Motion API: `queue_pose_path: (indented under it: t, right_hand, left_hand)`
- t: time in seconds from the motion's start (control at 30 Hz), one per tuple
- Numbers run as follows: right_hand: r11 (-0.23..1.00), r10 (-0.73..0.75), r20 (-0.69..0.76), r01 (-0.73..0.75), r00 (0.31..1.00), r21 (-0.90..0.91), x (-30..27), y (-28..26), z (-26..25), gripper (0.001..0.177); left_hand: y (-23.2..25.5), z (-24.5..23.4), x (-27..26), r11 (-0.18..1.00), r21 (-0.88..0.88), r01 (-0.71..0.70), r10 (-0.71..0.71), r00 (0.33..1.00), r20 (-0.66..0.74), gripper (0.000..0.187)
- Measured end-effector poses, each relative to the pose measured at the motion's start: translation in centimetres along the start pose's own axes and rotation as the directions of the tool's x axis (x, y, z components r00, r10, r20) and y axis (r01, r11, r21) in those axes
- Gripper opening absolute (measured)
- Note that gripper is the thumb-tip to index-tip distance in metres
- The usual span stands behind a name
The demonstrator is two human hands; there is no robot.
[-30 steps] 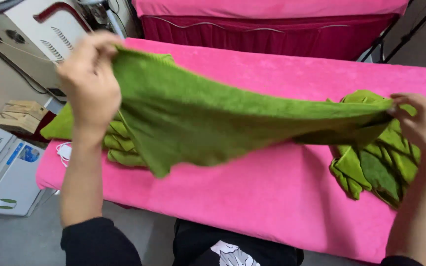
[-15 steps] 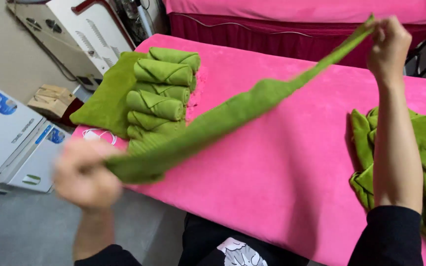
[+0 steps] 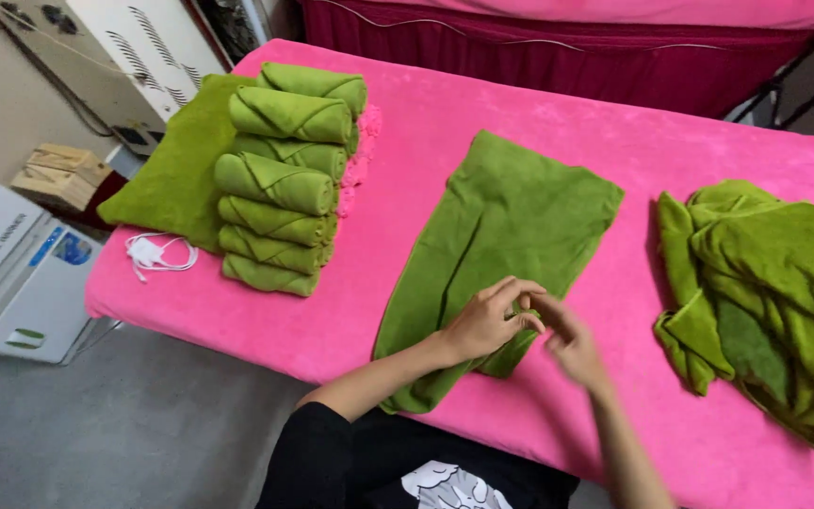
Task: Folding and rolling green towels into decorative shapes on a pink treatment table in a spa.
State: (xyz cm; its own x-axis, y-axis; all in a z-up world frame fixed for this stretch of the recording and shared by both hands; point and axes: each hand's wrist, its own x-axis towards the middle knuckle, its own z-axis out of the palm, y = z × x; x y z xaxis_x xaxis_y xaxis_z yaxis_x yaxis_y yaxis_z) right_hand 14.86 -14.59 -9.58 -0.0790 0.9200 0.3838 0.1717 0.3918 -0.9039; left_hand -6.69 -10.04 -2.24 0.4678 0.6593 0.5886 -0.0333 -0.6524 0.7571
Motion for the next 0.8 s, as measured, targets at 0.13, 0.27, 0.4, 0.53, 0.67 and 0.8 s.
queue_pose_path:
  t: [0.13,0.27,0.4,0.53,0.67,0.8]
  right_hand:
    - [0.962,0.183,-0.196,-0.134,0.963,0.237,-2.3,-1.4,4.9,0.051]
    - [0.948,0.268,-0.211,-0.218,0.940,0.234,-2.0,-4.5,6.6,0.018]
    - [0.990,0.065,-0.268,-0.029,0.961,0.136,-2.1,-7.8,7.3,0.009]
    - [0.994,-0.054,-0.384,0.086,0.922,0.067,-2.9,-9.5,6.4,0.013]
    - [0.971,-0.192,-0.456,0.102,0.869,-0.215,-4.8,-8.9,2.4,0.015]
    - [0.956,-0.262,-0.425,0.172,0.867,-0.237,-6.2,-9.3,0.6,0.021]
  left_hand:
    - [1.2,0.5,-1.1,0.989,-0.130,0.074,-0.089,0.990,-0.113,0.035]
    - [-0.4,0.6,-5.1,0.953,-0.275,0.129,-0.169,0.977,-0.128,0.069]
    - [0.5,0.0,-9.4,0.986,-0.045,0.162,-0.166,0.980,-0.106,0.085]
    - [1.0,-2.6,-12.6,0.901,0.426,0.079,-0.082,0.997,-0.011,0.054]
    - [1.0,-8.2,-15.5,0.776,0.601,0.189,-0.208,0.977,-0.039,0.070]
    - [3.7,-12.1,-15.4,0.645,0.747,0.163,-0.007,0.978,-0.208,0.046]
